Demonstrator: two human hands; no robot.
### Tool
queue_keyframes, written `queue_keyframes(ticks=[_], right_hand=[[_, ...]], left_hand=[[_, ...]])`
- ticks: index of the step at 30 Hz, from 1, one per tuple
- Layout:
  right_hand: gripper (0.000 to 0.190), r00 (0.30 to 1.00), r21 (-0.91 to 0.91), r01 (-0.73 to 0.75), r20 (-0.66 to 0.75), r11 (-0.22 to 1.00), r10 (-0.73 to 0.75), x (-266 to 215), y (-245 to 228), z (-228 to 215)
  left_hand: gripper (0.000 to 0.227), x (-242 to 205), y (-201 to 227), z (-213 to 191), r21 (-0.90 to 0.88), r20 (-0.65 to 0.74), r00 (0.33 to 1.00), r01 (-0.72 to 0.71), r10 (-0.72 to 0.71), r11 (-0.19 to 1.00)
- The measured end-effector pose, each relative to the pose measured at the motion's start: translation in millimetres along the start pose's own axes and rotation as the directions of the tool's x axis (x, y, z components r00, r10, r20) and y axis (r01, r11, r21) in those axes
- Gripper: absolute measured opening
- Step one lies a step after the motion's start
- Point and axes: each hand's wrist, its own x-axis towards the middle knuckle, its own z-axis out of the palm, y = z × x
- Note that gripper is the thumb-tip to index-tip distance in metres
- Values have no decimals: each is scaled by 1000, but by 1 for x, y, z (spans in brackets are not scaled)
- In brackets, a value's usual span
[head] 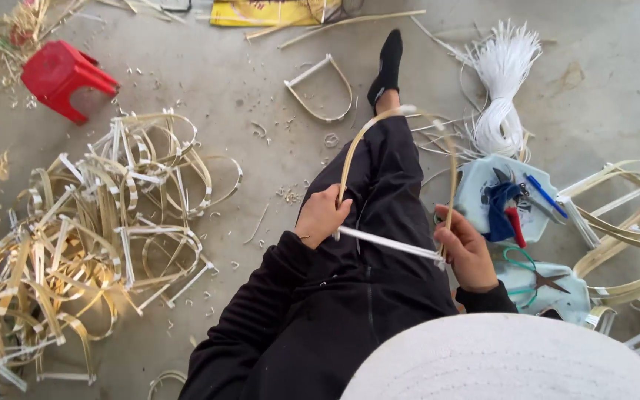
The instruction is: The recorder is assembling circular bamboo frames, wrapping them with plastic strips and securing them with ties.
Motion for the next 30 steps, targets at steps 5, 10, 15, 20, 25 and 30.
queue_keyframes(ticks=[5, 10, 15, 20, 25, 30], right_hand=[[51, 998, 151, 55, 26, 987, -60, 8, 3, -1], [52, 997, 80, 61, 44, 995, -65, -3, -22, 16], [51, 995, -126, 95, 15, 987, -94, -17, -66, 36], [50, 993, -168, 116, -17, 979, -121, -11, -82, 35], [49, 995, -28, 101, 12, 995, -100, 0, -72, 21], [48, 998, -1, 70, -3, 998, -70, 6, -67, 21]], left_hand=[[32, -8, -12, 0, -206, 59, 998, 4, 8, 979], [35, -10, -35, 0, -339, 56, 997, -32, 54, 940], [45, -22, -21, -30, -598, 283, 958, 140, 44, 789], [38, -22, -30, -31, -739, 361, 919, 179, 158, 650], [36, -20, -33, -32, -737, 379, 909, 185, 171, 650], [31, -26, -18, -50, -726, 413, 898, 227, 148, 649]])
